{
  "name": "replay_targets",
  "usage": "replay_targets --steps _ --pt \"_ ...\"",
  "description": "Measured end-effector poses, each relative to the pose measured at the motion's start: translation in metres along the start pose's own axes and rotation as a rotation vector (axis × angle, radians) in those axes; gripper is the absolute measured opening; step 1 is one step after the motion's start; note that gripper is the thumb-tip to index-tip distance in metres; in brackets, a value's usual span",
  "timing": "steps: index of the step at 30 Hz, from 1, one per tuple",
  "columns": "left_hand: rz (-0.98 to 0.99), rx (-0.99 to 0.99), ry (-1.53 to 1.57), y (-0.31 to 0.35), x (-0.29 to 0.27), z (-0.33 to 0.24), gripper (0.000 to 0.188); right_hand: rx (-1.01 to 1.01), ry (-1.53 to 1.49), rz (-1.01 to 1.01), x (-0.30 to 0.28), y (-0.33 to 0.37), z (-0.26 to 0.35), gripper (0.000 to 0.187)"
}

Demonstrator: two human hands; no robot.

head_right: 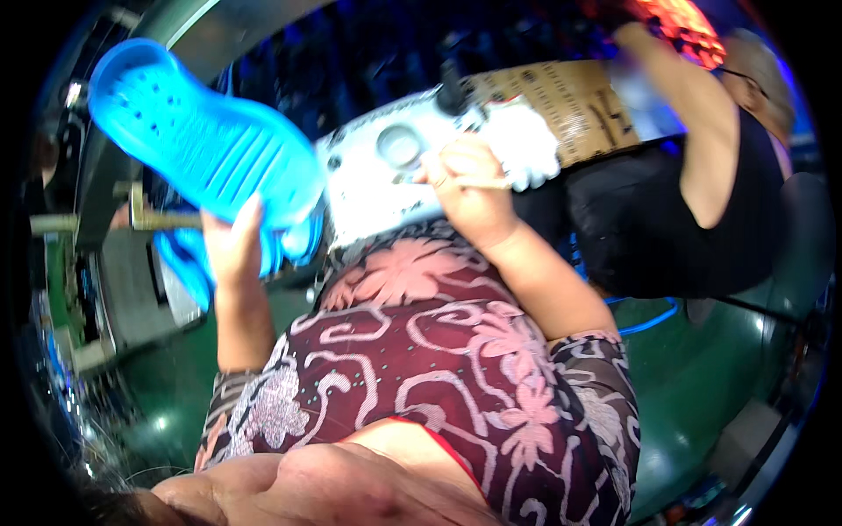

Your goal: The person applies a liquid substance from a container onto the bottom of blue clogs using a brush and then places the clogs onto a rack.

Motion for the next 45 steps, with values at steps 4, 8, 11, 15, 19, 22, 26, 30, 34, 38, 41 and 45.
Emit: replay_targets --steps 4,8,11,15,19,22,26,30,34,38,41,45 --pt "0.457 -0.42 0.046 -0.005 0.01 -0.003 0.079 0.104 -0.018 -0.059 -0.021 0.001 0.0 0.026" --pt "0.877 -0.401 0.022 -0.064 0.081 -0.013 0.077 0.227 -0.063 -0.172 -0.024 0.022 -0.009 0.024" --pt "0.93 -0.252 0.28 -0.147 0.194 -0.025 0.05 0.277 0.023 -0.217 -0.031 0.025 -0.012 0.027" --pt "0.428 -0.415 0.876 -0.255 0.315 -0.029 0.037 0.259 0.019 -0.214 -0.033 0.027 -0.021 0.031" --pt "0.565 -0.359 0.859 -0.206 0.305 -0.033 0.038 0.377 -0.053 -0.287 -0.022 0.039 -0.031 0.032" --pt "0.641 -0.29 0.537 -0.161 0.228 -0.001 0.047 0.361 -0.064 -0.26 -0.011 0.045 -0.036 0.033" --pt "0.595 -0.322 0.08 -0.121 0.065 0.075 0.053 0.36 -0.124 -0.186 -0.005 0.04 -0.031 0.034" --pt "0.172 -0.447 -0.384 -0.056 -0.102 0.102 0.049 0.61 -0.208 -0.159 0.004 0.043 -0.038 0.036" --pt "-0.098 -0.256 -0.908 0.004 -0.184 0.082 0.053 0.66 -0.179 -0.082 0.008 0.019 -0.022 0.037" --pt "-0.285 -0.095 -1.212 0.006 -0.178 0.067 0.056 0.585 -0.202 0.052 0.03 -0.003 -0.009 0.037" --pt "-0.339 -0.004 -1.331 -0.009 -0.185 0.08 0.053 0.577 -0.154 0.111 0.039 -0.012 -0.009 0.037" --pt "-0.076 -0.309 -1.538 -0.025 -0.185 0.095 0.044 0.581 -0.121 -0.002 0.046 -0.02 -0.024 0.03"
Point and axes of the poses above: each hand's wrist, its own y-axis away from the middle knuckle, its own x-axis out of the palm, z = x × y, the point moved 2 cm from there along -y, towards the middle knuckle, and after that the axes turned 5 degrees about -z, right-handed, at the moved point
